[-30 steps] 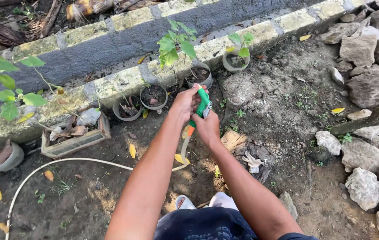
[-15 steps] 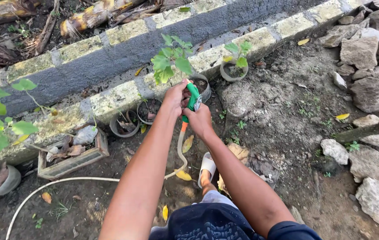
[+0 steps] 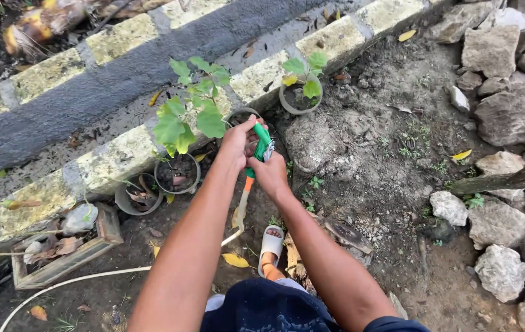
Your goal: Watering various potted plants in an outdoor garden area using a hose with a spray nozzle.
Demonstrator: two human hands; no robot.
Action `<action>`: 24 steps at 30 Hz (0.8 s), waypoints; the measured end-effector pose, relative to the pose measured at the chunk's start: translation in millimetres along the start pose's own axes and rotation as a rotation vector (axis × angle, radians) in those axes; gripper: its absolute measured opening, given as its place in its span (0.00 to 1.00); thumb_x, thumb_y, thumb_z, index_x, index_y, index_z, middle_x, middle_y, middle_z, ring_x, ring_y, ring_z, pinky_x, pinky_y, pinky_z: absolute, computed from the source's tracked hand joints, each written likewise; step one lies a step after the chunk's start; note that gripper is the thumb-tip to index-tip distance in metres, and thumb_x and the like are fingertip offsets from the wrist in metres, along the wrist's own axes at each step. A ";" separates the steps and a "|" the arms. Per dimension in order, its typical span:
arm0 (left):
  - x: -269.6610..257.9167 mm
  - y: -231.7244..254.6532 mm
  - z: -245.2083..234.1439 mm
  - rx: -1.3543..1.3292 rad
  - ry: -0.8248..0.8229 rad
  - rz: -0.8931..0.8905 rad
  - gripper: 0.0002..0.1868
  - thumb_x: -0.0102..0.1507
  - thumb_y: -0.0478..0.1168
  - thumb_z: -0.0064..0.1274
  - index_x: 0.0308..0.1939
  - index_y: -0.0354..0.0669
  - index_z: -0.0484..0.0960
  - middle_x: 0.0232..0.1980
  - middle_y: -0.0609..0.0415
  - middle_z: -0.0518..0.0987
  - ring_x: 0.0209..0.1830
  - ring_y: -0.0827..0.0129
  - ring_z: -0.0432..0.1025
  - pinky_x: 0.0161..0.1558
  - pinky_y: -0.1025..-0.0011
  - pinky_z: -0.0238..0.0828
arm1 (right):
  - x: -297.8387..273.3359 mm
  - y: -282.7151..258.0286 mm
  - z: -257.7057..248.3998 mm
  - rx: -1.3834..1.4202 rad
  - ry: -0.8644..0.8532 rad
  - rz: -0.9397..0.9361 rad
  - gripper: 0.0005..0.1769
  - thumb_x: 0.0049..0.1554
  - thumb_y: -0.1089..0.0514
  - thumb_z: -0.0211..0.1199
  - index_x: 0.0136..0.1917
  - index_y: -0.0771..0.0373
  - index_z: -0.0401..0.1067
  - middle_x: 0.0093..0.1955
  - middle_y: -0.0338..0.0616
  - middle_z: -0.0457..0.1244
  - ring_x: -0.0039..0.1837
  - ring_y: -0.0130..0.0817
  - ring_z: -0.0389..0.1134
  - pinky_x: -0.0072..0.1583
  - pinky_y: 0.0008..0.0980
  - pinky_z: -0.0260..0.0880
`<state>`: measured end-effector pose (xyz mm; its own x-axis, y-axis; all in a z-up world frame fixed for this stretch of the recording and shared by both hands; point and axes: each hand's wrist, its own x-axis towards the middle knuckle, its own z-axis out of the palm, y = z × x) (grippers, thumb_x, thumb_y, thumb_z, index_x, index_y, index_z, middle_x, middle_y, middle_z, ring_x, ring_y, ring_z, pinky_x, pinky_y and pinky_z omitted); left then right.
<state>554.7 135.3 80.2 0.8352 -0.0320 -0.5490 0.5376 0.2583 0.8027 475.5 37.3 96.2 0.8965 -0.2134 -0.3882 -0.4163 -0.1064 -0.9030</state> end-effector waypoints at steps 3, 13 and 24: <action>20.0 -0.5 2.3 0.014 0.000 -0.050 0.19 0.65 0.61 0.53 0.52 0.60 0.85 0.47 0.67 0.86 0.44 0.79 0.80 0.38 0.79 0.76 | 14.6 0.2 3.6 0.030 0.038 0.027 0.06 0.38 0.54 0.71 0.30 0.50 0.76 0.26 0.33 0.63 0.33 0.24 0.65 0.40 0.30 0.65; 42.2 -11.3 15.0 0.303 -0.029 -0.094 0.32 0.69 0.65 0.47 0.73 0.56 0.68 0.67 0.53 0.77 0.70 0.58 0.70 0.70 0.35 0.49 | 102.8 44.5 -60.5 0.277 0.485 0.020 0.10 0.40 0.61 0.72 0.37 0.57 0.76 0.32 0.38 0.66 0.36 0.33 0.65 0.43 0.37 0.65; 48.0 8.5 -5.5 0.377 -0.080 -0.063 0.28 0.68 0.62 0.50 0.66 0.53 0.75 0.58 0.50 0.82 0.62 0.56 0.76 0.59 0.48 0.63 | 165.3 65.9 -48.0 0.226 0.610 0.245 0.21 0.33 0.55 0.75 0.41 0.64 0.75 0.32 0.47 0.66 0.39 0.41 0.73 0.38 0.46 0.73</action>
<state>598.7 141.2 59.5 0.7975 -0.1151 -0.5922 0.5808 -0.1191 0.8053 589.0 -51.6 -18.6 0.5080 -0.7200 -0.4728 -0.4949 0.2053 -0.8444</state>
